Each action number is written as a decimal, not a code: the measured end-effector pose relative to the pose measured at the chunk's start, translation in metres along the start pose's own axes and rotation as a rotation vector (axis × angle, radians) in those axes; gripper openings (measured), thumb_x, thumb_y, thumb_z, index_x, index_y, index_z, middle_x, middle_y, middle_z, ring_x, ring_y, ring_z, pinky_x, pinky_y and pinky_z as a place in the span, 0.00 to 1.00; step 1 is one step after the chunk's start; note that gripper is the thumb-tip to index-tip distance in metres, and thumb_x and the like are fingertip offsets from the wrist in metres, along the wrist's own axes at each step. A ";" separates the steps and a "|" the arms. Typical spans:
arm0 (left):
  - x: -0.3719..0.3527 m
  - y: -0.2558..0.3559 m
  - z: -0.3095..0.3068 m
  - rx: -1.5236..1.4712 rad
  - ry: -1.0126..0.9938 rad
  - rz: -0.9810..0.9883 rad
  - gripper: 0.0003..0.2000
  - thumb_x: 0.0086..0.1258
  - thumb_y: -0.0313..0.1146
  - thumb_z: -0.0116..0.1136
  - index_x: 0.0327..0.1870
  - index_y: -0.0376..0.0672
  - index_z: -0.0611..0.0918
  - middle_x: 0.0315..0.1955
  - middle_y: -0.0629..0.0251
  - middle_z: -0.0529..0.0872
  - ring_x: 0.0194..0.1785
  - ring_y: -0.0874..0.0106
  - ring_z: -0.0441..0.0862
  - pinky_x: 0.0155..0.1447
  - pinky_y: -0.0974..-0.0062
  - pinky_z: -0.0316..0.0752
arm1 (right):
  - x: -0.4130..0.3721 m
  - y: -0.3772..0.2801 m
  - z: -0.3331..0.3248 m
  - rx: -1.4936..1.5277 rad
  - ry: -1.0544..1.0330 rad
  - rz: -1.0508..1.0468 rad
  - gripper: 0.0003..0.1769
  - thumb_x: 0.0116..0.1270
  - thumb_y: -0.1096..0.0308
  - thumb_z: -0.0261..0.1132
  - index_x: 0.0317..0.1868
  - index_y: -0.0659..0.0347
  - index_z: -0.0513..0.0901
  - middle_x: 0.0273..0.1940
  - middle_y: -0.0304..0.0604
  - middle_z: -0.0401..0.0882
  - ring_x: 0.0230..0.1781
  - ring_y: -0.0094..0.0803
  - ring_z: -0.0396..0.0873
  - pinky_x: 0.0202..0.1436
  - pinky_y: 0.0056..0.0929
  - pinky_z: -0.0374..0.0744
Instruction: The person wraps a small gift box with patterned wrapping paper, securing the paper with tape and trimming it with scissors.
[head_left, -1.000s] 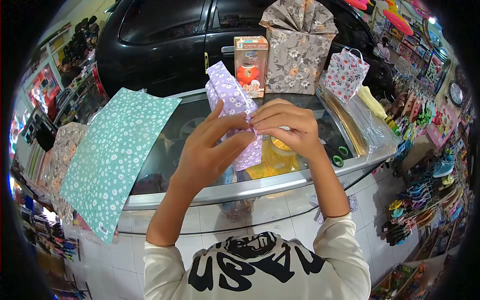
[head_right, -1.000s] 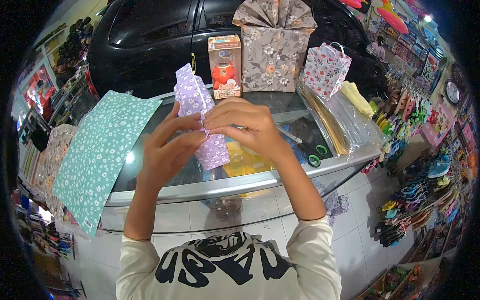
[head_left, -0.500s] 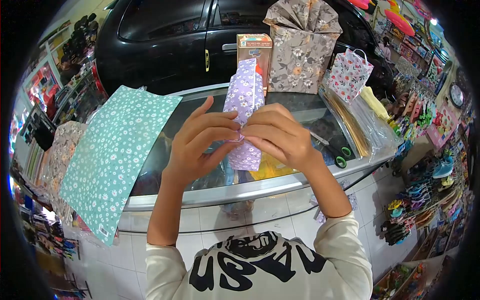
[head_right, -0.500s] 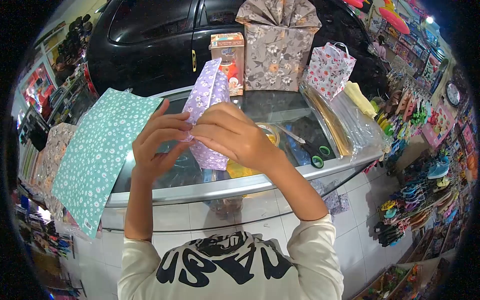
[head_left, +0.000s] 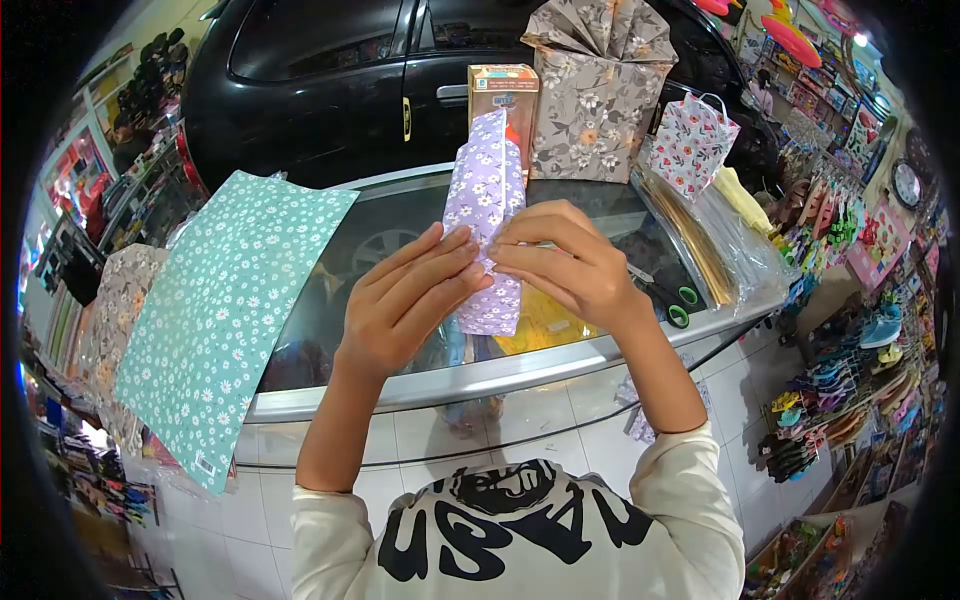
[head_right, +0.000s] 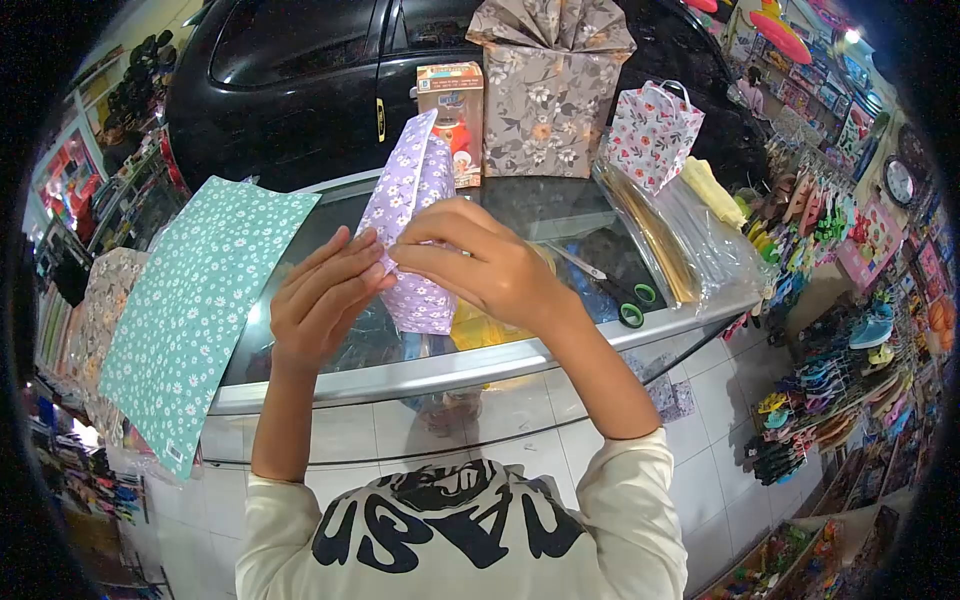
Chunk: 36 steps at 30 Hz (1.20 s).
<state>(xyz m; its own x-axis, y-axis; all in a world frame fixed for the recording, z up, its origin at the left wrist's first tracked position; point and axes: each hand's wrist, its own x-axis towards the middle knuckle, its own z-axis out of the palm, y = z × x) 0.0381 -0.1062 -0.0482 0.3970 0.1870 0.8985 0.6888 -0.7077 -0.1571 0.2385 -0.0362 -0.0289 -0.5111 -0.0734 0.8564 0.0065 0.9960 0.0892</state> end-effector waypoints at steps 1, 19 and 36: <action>0.000 -0.001 0.000 0.004 -0.006 0.012 0.11 0.54 0.30 0.67 0.39 0.41 0.85 0.41 0.60 0.87 0.51 0.63 0.84 0.61 0.65 0.77 | 0.001 0.000 -0.001 0.005 -0.009 -0.006 0.16 0.49 0.74 0.68 0.42 0.66 0.83 0.40 0.46 0.80 0.43 0.41 0.79 0.48 0.35 0.78; 0.010 -0.009 -0.007 -0.035 -0.036 0.079 0.11 0.53 0.30 0.70 0.38 0.41 0.85 0.38 0.60 0.88 0.46 0.65 0.87 0.57 0.65 0.80 | 0.002 0.002 0.006 -0.100 0.029 -0.104 0.15 0.49 0.75 0.70 0.40 0.66 0.82 0.39 0.45 0.79 0.41 0.39 0.79 0.45 0.34 0.79; 0.011 -0.005 -0.001 -0.113 0.006 -0.059 0.10 0.52 0.28 0.71 0.35 0.45 0.86 0.36 0.63 0.88 0.46 0.68 0.86 0.66 0.58 0.71 | -0.001 0.000 0.006 0.024 0.062 0.019 0.12 0.53 0.76 0.70 0.39 0.66 0.82 0.39 0.45 0.79 0.41 0.40 0.78 0.47 0.35 0.77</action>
<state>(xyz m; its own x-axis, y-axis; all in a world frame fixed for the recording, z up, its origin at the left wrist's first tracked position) 0.0386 -0.1011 -0.0374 0.3538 0.2269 0.9074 0.6378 -0.7681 -0.0566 0.2340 -0.0362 -0.0327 -0.4572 -0.0563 0.8876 -0.0050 0.9981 0.0607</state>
